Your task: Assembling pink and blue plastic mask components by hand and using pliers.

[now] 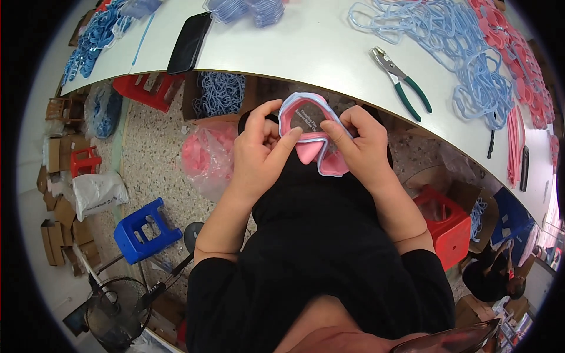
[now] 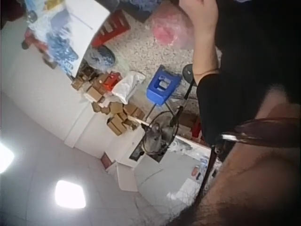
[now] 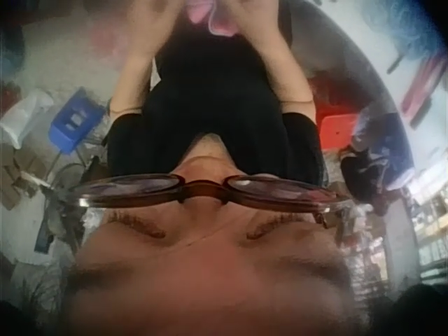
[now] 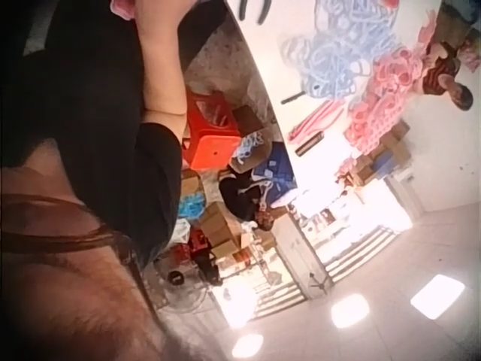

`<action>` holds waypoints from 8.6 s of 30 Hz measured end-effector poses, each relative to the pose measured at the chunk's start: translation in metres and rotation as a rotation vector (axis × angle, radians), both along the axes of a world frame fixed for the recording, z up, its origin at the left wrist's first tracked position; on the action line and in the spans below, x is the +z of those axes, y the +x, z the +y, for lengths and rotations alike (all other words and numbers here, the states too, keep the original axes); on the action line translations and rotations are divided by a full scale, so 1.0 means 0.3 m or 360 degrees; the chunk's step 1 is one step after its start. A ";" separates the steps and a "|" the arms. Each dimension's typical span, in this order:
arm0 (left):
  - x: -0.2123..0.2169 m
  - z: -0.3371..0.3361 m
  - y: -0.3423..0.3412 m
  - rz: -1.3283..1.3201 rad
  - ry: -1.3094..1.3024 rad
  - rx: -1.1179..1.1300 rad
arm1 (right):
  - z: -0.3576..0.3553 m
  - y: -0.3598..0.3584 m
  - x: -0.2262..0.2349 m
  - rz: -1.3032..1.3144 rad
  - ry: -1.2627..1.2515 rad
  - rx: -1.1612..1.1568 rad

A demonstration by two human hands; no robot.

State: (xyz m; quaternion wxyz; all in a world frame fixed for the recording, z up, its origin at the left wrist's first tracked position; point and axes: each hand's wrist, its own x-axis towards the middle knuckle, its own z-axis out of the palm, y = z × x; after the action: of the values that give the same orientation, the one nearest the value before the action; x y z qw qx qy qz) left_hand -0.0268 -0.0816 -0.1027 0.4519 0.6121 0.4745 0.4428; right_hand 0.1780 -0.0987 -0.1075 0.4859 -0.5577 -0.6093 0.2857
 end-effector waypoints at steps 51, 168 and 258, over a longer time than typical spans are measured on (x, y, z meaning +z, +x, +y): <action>0.072 0.067 -0.049 0.0535 0.0843 -0.1010 | 0.045 0.094 -0.061 0.0766 -0.0846 0.0785; 0.103 0.035 0.024 -0.0088 0.0747 -0.0351 | 0.167 0.161 0.222 0.0394 -0.0551 0.0877; 0.209 0.066 0.040 0.0514 0.1074 -0.0328 | 0.066 0.029 0.144 -0.0438 0.0624 0.0537</action>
State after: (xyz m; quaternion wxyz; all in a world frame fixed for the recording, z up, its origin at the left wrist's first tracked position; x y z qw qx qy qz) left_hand -0.0149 -0.0620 -0.0399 0.1865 0.8327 0.3031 0.4241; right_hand 0.1867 -0.0791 -0.0644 0.4428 -0.3775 -0.7972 0.1609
